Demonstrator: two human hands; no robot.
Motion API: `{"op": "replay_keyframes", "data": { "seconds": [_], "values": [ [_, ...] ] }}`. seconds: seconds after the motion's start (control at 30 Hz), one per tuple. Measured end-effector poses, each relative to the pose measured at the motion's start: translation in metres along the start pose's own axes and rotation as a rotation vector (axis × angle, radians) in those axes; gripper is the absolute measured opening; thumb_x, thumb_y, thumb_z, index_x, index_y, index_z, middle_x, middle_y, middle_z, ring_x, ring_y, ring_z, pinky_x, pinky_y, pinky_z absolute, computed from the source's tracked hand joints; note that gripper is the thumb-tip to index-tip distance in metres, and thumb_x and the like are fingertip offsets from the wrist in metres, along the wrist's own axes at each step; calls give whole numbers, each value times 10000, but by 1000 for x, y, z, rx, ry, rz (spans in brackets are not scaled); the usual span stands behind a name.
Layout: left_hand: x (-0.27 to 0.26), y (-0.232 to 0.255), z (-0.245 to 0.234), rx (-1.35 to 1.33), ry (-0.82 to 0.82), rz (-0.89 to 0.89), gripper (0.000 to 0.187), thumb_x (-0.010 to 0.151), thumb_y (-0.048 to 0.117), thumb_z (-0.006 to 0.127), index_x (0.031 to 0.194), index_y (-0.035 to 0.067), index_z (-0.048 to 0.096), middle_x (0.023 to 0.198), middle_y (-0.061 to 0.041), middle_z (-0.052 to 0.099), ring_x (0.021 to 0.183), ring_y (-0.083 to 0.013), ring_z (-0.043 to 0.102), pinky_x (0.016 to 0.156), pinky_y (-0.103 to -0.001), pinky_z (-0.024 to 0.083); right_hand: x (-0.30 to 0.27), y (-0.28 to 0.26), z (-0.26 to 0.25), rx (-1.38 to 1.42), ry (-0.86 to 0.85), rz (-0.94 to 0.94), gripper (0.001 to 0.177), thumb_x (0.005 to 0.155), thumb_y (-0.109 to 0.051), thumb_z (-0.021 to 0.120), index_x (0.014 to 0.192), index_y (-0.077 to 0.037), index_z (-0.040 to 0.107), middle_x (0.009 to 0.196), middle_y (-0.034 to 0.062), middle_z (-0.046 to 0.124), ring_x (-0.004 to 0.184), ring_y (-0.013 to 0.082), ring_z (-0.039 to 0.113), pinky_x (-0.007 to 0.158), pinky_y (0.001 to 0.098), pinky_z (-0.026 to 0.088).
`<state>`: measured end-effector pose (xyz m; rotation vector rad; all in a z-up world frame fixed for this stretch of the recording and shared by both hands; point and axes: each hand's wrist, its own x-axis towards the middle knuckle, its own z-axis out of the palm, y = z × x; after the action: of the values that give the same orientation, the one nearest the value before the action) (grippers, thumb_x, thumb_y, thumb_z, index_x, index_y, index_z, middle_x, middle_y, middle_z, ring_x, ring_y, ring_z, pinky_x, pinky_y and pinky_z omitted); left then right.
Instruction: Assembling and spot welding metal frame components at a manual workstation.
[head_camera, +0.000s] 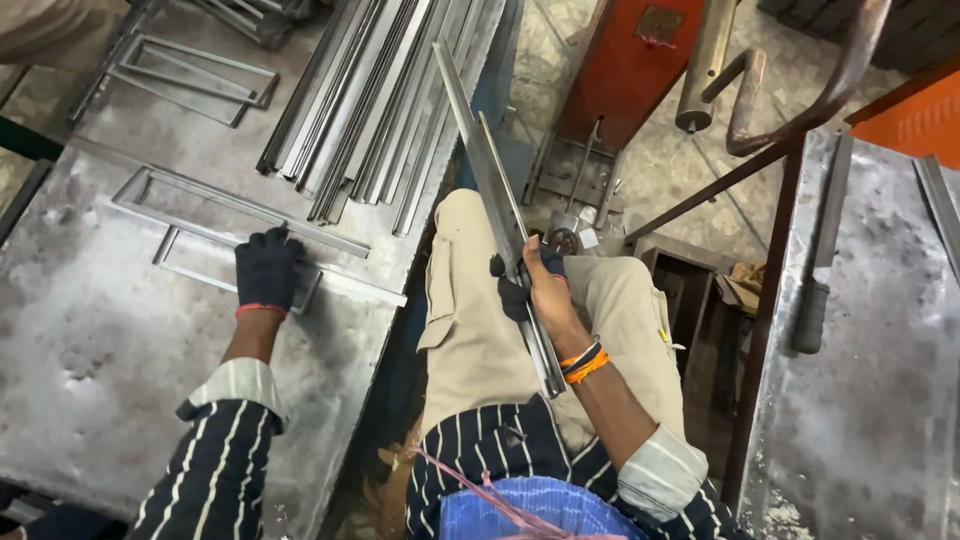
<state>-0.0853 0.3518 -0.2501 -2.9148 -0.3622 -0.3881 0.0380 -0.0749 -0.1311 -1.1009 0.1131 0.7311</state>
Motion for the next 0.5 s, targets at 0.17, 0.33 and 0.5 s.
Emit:
{"op": "replay_keyframes", "data": {
  "seconds": [0.17, 0.33, 0.5],
  "values": [
    [27, -13, -24, -30, -115, 115, 318, 732, 98, 688, 1032, 203, 702, 1185, -62, 677, 1067, -309, 622, 894, -463, 479, 4, 8, -13, 32, -24, 14, 548, 1007, -601, 525, 913, -67, 606, 559, -6, 439, 410, 92, 359, 386, 273, 263],
    [50, -49, 1, -195, -236, 60, 403, 779, 116, 700, 1179, 147, 656, 1161, -115, 665, 1008, -338, 636, 835, -473, 503, 6, 7, -18, 82, 22, 2, 426, 1012, -545, 555, 958, -122, 580, 650, 12, 539, 441, 94, 412, 388, 274, 296],
    [78, -68, 22, 64, -128, 181, 336, 806, 100, 667, 1122, 198, 724, 1084, -84, 700, 955, -286, 685, 798, -422, 538, 24, 32, -46, -183, 227, -93, 482, 1036, -536, 556, 1113, -81, 697, 883, -66, 676, 693, -6, 606, 602, 197, 504]
  ]
}}
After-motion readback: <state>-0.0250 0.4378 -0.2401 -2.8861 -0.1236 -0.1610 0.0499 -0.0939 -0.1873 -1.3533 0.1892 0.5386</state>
